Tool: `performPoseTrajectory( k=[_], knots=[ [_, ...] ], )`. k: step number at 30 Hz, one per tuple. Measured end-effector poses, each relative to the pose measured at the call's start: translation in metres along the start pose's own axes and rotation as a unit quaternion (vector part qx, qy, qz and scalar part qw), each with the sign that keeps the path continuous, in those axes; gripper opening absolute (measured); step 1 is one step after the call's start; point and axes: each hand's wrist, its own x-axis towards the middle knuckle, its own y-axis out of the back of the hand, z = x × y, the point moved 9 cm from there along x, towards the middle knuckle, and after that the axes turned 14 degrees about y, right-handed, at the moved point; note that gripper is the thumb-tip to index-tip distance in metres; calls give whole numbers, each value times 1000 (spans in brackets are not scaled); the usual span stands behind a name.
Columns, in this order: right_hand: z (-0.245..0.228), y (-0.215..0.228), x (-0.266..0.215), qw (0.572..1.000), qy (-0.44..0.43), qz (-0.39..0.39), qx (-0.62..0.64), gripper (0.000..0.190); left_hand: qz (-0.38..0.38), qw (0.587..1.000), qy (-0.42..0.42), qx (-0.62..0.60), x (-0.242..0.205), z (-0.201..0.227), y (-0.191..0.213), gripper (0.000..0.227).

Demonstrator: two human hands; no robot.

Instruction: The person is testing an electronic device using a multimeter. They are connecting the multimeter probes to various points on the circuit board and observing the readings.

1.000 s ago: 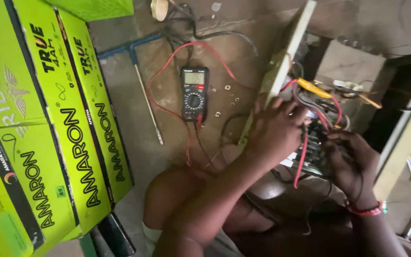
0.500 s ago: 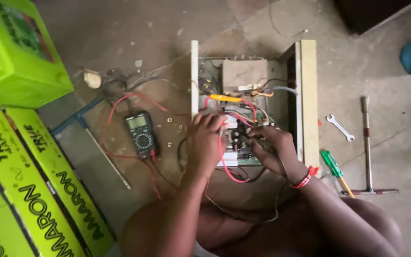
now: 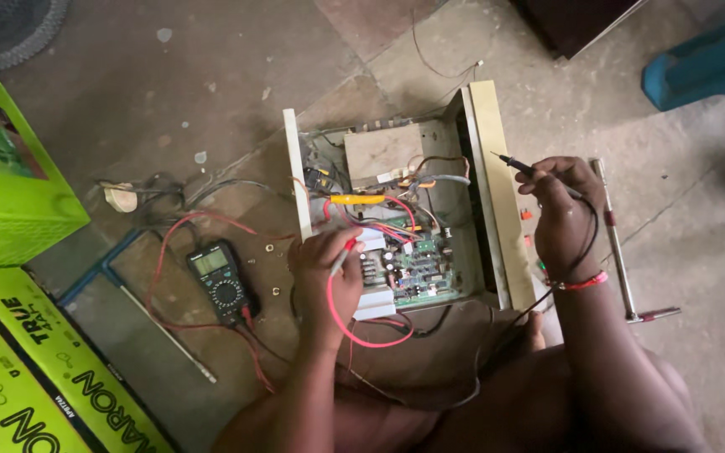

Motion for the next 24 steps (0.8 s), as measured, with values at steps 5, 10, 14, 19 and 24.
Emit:
performPoseTrajectory(
  k=[5, 10, 14, 19, 24],
  knots=[
    [17, -27, -8, 997, 19, -51, -47, 11, 21, 999, -9, -50, 2, -1, 13, 20],
    [22, -57, -21, 960, 42, -130, -243, 24, 29, 998, 3, -48, 5, -3, 13, 18],
    [13, -69, -19, 946, 89, -157, -271, 26, 38, 998, -9, -45, 3, -2, 10, 18],
    [9, -85, -17, 899, 161, -222, -342, 23, 40, 995, 45, -83, 3, -17, 4, 18],
    [14, -85, -17, 890, 145, -233, -365, 23, 83, 945, 151, -278, 12, -46, 3, 20]
  ],
)
